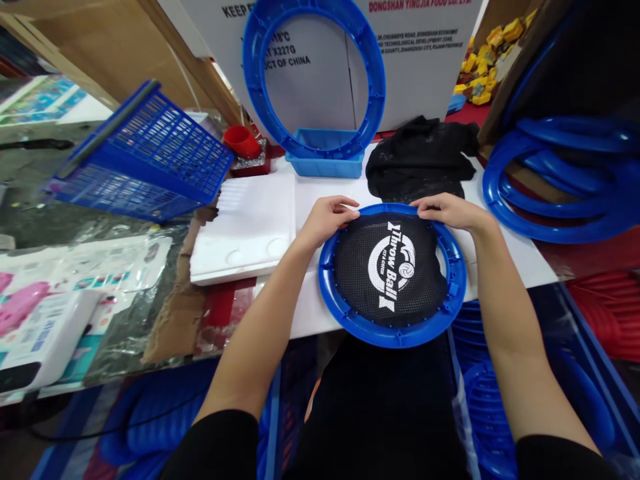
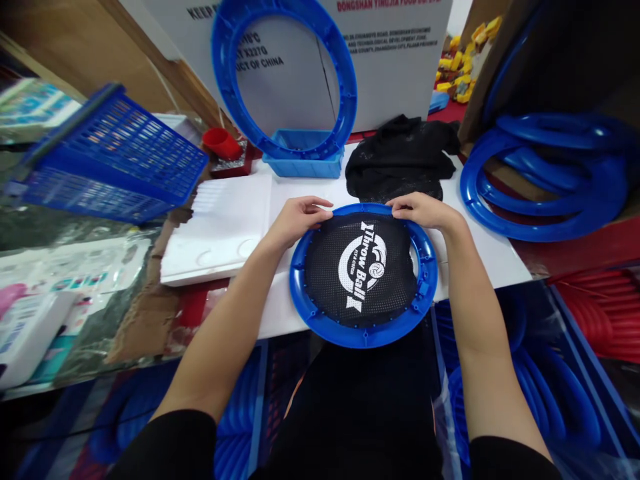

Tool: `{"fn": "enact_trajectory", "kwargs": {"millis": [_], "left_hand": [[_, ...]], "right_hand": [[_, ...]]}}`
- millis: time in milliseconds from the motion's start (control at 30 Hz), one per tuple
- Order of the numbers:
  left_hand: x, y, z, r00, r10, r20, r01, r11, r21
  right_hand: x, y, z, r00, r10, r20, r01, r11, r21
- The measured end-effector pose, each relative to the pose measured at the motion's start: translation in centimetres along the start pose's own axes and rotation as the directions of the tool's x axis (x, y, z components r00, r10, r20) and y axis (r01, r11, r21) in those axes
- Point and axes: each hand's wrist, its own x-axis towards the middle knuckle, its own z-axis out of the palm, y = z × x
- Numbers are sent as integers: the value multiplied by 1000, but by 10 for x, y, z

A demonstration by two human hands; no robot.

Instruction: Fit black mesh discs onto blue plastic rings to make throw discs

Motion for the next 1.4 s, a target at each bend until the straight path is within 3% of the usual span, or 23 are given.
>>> {"fn": "enact_trajectory", "kwargs": {"millis": [167, 333, 533, 767, 1067, 1233, 1300, 1400], "left_hand": [[2, -5, 2, 995, 101, -20, -99, 991, 93], [4, -7, 0, 997, 76, 33, -78, 994, 75], [5, -9, 0, 993, 119, -3, -117, 979, 166], [4, -7, -2, 997, 66, 50, -70, 994, 84], [5, -11, 0, 970, 241, 23, -238, 930, 279], [2, -4, -4, 928, 369, 55, -349, 808, 475], [4, -5, -5, 938, 343, 43, -323, 824, 467], [8, -10, -4, 981, 190, 36, -191, 923, 333]], "right_hand": [[0, -1, 1, 1000, 2, 2, -2, 999, -43], [-2, -8, 1, 1000, 22, -10, -23, 995, -97], [-2, -12, 4, 998, 24, -59, -33, 987, -158], [-3, -11, 1, 999, 13, -33, -18, 987, -158], [0, -8, 6, 997, 17, -69, -31, 978, -207], [1, -2, 3, 1000, -8, -8, 6, 980, -199], [1, -1, 3, 1000, -16, -9, 14, 979, -203], [1, -2, 5, 1000, -6, -28, 1, 980, -201]]}}
